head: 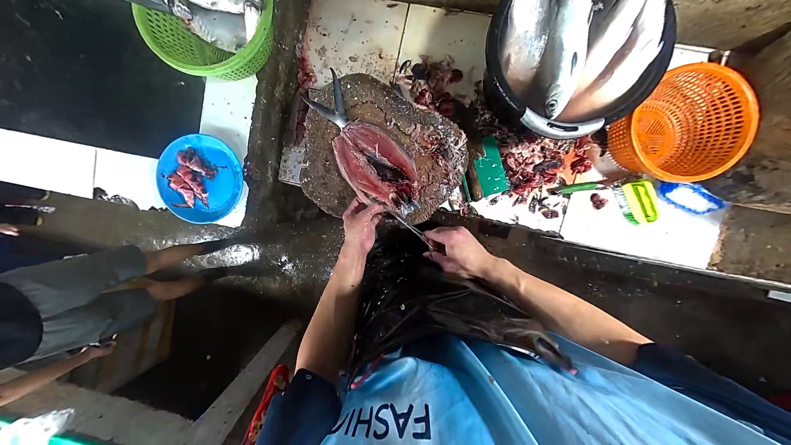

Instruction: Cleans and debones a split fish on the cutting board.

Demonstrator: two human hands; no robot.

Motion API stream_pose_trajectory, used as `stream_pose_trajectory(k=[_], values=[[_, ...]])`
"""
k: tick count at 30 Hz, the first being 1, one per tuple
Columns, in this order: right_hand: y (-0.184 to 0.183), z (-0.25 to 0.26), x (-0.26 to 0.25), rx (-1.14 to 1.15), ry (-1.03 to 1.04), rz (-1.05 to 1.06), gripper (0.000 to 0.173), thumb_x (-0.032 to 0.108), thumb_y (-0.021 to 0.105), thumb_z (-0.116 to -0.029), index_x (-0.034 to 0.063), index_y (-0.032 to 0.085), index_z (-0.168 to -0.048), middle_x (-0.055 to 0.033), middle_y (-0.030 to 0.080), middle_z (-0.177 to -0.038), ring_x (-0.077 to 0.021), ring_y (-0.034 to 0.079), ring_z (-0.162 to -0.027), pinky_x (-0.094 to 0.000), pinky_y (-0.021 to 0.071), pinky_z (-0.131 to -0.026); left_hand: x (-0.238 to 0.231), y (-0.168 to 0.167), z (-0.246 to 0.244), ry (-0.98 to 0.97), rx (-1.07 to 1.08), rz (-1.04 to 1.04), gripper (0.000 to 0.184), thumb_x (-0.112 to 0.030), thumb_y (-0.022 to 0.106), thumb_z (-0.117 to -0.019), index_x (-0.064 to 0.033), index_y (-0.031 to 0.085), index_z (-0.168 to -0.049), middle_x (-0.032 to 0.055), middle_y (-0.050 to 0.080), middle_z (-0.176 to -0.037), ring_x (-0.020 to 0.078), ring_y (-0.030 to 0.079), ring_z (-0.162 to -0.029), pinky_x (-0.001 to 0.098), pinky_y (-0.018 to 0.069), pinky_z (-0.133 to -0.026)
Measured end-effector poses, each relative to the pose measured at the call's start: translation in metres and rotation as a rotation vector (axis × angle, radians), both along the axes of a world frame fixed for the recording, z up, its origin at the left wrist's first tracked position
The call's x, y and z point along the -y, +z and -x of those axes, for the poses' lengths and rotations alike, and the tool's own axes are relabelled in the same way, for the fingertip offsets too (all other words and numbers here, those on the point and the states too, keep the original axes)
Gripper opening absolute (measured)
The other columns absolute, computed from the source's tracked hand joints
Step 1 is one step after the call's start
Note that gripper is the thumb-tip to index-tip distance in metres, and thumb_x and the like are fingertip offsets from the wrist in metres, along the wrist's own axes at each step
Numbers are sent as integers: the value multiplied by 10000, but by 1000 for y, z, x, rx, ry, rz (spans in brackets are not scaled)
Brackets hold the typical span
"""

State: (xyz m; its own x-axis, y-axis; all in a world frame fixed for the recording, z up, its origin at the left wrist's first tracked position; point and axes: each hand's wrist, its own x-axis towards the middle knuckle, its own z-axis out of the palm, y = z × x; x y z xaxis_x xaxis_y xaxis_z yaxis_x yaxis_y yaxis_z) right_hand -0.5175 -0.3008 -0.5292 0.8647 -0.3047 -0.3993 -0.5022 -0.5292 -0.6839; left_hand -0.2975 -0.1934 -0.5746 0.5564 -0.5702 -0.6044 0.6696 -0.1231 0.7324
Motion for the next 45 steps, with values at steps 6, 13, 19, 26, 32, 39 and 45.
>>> stream_pose_trajectory(k=[6,13,19,26,32,39,45], values=[[-9,4,-6,28,-26,234,345,207,679,-912,40,684,-1214,-151,707,-1075,-322,680,-988,-545,487,-917,15,1,-3,88,-142,52,405,137,631,-835,-25,564,-1200,118,659,-1038,219,668,-900,401,587,-845],[-34,14,-14,268,-164,-23,246,174,719,-871,42,723,-1079,-96,721,-943,-229,703,-877,-456,587,-813,24,2,2,73,-179,125,558,167,633,-794,-45,546,-1303,116,654,-1154,211,656,-1002,390,573,-876],[-37,22,-14,312,-173,-163,260,206,729,-913,54,728,-1125,-66,727,-956,-164,694,-876,-394,582,-836,23,-3,12,103,-103,116,493,145,636,-796,-44,573,-1247,98,662,-1085,200,656,-957,388,576,-834],[-40,31,-14,316,-194,-224,292,207,721,-927,68,722,-1184,-52,736,-993,-125,693,-887,-353,584,-854,29,-1,26,190,-64,106,401,151,656,-786,-42,581,-1130,100,655,-998,208,655,-901,402,581,-827],[-28,42,-12,396,-191,-293,304,167,706,-936,49,702,-1217,-48,722,-1058,-109,682,-971,-321,578,-908,26,-5,25,259,-77,15,276,138,651,-837,-52,558,-1015,94,658,-883,204,657,-793,383,587,-757],[-6,52,27,166,-692,-165,255,285,657,-950,69,752,-1048,-50,694,-769,-145,607,-585,-395,538,-569,18,-4,-6,139,-105,-135,180,-54,646,-945,-14,603,-1115,99,659,-929,195,655,-809,380,583,-764],[18,40,34,251,-730,23,281,226,680,-910,69,721,-1139,-53,688,-817,-147,605,-626,-398,532,-600,18,8,-27,41,41,1,487,101,741,-804,13,581,-1256,133,680,-1116,226,675,-993,423,588,-866]])
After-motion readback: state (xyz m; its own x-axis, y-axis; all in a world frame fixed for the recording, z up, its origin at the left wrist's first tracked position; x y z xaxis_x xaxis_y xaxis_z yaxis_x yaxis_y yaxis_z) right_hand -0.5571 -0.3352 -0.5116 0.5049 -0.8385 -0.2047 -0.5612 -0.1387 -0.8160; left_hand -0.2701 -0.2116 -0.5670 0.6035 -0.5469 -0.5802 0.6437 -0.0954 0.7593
